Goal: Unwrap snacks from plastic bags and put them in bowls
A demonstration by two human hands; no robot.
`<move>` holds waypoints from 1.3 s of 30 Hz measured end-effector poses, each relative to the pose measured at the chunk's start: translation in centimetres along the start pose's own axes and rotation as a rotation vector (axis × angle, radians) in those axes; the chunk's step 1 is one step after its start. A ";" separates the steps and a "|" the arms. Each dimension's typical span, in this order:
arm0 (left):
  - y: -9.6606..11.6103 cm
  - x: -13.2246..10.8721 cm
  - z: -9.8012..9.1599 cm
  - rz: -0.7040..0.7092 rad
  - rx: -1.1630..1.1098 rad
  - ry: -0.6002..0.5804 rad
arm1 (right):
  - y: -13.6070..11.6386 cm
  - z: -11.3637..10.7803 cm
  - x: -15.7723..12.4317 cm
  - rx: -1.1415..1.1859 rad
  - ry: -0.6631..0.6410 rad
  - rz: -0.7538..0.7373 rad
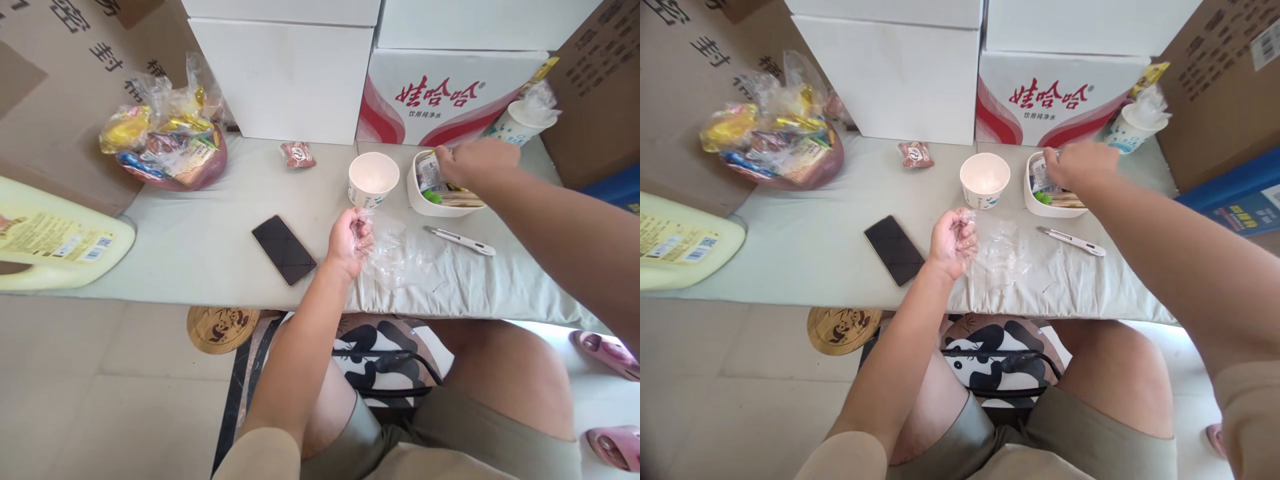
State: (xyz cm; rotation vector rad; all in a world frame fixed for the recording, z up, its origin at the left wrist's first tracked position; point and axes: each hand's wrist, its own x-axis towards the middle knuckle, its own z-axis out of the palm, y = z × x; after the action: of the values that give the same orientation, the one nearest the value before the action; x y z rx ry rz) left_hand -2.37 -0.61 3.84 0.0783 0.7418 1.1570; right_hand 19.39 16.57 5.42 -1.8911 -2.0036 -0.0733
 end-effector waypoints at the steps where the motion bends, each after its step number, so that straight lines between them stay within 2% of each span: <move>1: 0.0 0.0 0.0 0.001 0.002 -0.001 | -0.4 -0.8 -1.0 -0.047 -0.051 0.064; 2: 0.0 0.1 0.0 0.004 0.004 -0.004 | -0.7 -1.6 -2.3 -0.014 -0.082 0.035; 3: 0.0 0.2 -0.1 0.004 0.005 -0.010 | -0.8 -2.1 -4.0 0.106 -0.102 -0.071; 5: 0.0 0.4 -0.1 -0.002 0.005 -0.029 | -0.6 -2.4 -8.1 0.250 -0.170 -0.178; 7: -0.1 0.7 -0.3 -0.024 0.004 -0.051 | 0.0 -1.4 -12.5 0.505 -0.297 -0.439; 8: -0.1 0.8 -0.4 -0.038 0.004 -0.061 | 0.4 -0.6 -14.5 0.571 -0.363 -0.522; 11: -0.3 1.0 -0.8 -0.041 0.016 -0.056 | 1.1 1.6 -18.8 0.642 -0.436 -0.610; 15: -0.3 1.2 -1.7 0.063 0.106 0.018 | 1.8 2.0 -20.3 0.632 -0.440 -0.601; 19: -0.3 1.8 -2.6 0.213 0.206 0.051 | 2.0 1.5 -20.7 0.601 -0.470 -0.718; 23: -0.7 2.9 -3.0 0.333 0.220 0.051 | 1.0 2.0 -21.5 0.464 -0.462 -0.778; 25: -0.9 3.3 -2.8 0.355 0.218 0.060 | 0.7 2.2 -21.6 0.446 -0.445 -0.760; 28: -0.6 3.5 -2.3 0.349 0.233 0.069 | 1.3 1.8 -21.1 0.532 -0.381 -0.656; 33: 0.7 3.0 -2.5 0.275 0.363 0.108 | 3.9 0.0 -20.0 0.715 -0.231 -0.284; 35: 0.7 2.5 -3.2 0.376 0.470 0.168 | 4.5 -0.4 -19.8 0.719 -0.201 -0.164; 36: 0.5 2.1 -3.7 0.476 0.552 0.202 | 4.6 -0.4 -19.8 0.715 -0.192 -0.134; 38: -0.2 1.3 -4.6 0.704 0.834 0.216 | 4.5 -0.2 -19.8 0.712 -0.188 -0.132; 39: -0.7 0.9 -4.9 0.797 1.039 0.166 | 4.3 0.1 -19.8 0.716 -0.184 -0.150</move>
State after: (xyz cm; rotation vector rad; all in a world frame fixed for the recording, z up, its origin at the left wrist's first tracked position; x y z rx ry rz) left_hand -4.42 -1.66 -0.63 1.2493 1.4746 1.4000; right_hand 23.98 -1.80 -1.69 -1.3208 -1.9160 0.7050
